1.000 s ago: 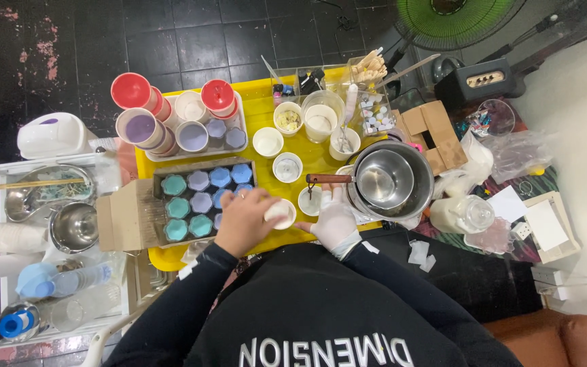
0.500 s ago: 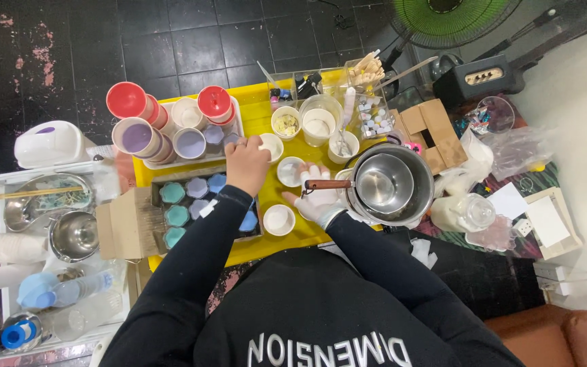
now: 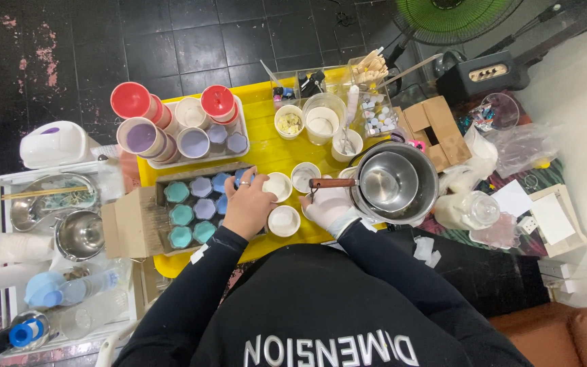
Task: The recorder organizes small containers, wipes containers down, and pours liquids using multiple cups and jars at a workstation.
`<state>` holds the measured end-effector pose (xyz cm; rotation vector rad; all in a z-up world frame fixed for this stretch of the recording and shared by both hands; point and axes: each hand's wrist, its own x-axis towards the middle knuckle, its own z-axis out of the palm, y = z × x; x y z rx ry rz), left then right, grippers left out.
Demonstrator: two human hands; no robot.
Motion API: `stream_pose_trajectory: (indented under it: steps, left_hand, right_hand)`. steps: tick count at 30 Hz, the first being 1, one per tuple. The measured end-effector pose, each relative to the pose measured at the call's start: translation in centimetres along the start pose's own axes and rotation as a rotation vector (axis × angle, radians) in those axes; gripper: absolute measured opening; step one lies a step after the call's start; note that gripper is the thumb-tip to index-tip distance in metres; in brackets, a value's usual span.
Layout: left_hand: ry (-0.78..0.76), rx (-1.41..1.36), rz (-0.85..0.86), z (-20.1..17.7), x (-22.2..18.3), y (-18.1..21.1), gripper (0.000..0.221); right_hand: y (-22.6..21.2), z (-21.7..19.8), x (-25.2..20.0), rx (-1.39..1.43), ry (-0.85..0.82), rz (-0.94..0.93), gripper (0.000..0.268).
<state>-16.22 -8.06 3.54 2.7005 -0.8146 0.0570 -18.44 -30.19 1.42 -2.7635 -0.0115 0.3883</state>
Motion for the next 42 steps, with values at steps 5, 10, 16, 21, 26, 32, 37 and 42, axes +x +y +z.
stream_pose_trajectory:
  steps: [5, 10, 16, 21, 26, 32, 37, 42]
  left_hand:
    - [0.088, 0.006, 0.031, 0.2, -1.0, 0.9, 0.022]
    - [-0.010, -0.074, -0.019, 0.6, -1.3, 1.6, 0.021]
    - [0.107, -0.049, 0.014, 1.7, -0.8, 1.3, 0.007]
    - [0.096, -0.050, 0.025, 0.1, -0.4, 1.9, 0.018]
    - [0.109, -0.210, -0.010, -0.5, -0.2, 2.5, 0.028]
    - [-0.053, -1.210, -0.202, -1.5, 2.5, 5.1, 0.065]
    - [-0.131, -1.568, -0.174, 1.2, 3.9, 6.6, 0.063]
    - [0.023, -1.600, -0.244, 3.8, 6.1, 6.5, 0.039]
  right_hand:
    - [1.5, 2.3, -0.3, 0.016, -0.008, 0.028, 0.029]
    - [3.2, 5.3, -0.2, -0.087, 0.084, -0.015, 0.019]
    - [2.0, 3.6, -2.2, -0.154, 0.178, -0.070, 0.020]
    - [-0.6, -2.3, -6.3, 0.053, 0.219, -0.130, 0.035]
    - [-1.0, -5.0, -9.9, 0.220, 0.211, -0.116, 0.029]
    - [-0.7, -6.6, -13.7, 0.457, 0.230, -0.156, 0.032]
    - [-0.3, -5.6, -15.5, 0.469, 0.252, -0.004, 0.030]
    - [1.0, -4.9, -16.6, 0.554, 0.286, 0.000, 0.024]
